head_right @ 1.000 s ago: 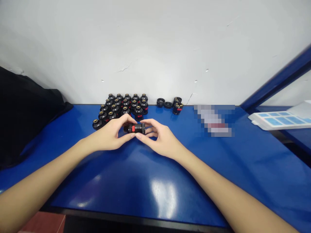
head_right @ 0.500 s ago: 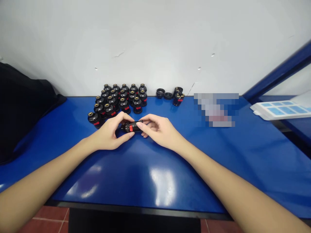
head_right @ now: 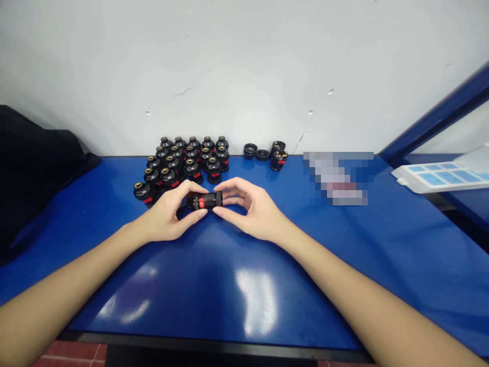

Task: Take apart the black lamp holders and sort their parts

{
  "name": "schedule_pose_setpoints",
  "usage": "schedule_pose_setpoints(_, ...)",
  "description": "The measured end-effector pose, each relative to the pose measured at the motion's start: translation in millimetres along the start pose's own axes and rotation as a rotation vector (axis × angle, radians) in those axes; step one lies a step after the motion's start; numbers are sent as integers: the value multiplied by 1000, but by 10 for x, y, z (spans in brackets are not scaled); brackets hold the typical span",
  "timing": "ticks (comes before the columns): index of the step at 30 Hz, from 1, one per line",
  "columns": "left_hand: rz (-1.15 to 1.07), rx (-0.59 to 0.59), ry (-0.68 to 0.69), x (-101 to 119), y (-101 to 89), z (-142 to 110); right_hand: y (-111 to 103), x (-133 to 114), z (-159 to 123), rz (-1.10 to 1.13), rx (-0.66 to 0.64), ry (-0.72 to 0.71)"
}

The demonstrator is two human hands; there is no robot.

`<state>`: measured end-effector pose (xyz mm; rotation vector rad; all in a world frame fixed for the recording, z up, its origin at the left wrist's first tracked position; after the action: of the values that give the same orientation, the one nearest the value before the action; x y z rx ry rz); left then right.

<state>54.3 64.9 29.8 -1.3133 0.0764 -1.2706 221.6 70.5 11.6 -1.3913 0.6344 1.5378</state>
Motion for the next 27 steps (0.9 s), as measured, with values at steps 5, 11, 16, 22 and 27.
schedule_pose_setpoints(5,15,13,-14,1,-21,2,0,84,10,-21,-2,98)
schedule_pose_setpoints(11,-27,18,-31,11,-26,14,-29,-89,21,-32,-28,-78)
schedule_pose_setpoints(16,-44,1,-37,35,-14,21,33,53,44,34,-70,112)
schedule_pose_setpoints(22,-72,-5,-40,36,-11,32,33,23,63,33,-28,33)
schedule_pose_setpoints(27,-72,20,-30,24,-22,21,68,53,48,24,-40,110)
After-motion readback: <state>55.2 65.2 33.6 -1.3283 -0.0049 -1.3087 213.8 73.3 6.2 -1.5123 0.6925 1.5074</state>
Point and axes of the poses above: each hand's wrist, its own z-axis towards the middle knuckle, its own y-axis out of the palm, x = y × z, the point moved 8 cm from there along z, towards the middle knuckle, and after that the axes turned 4 degrees about -x, right-handed, at the moved point
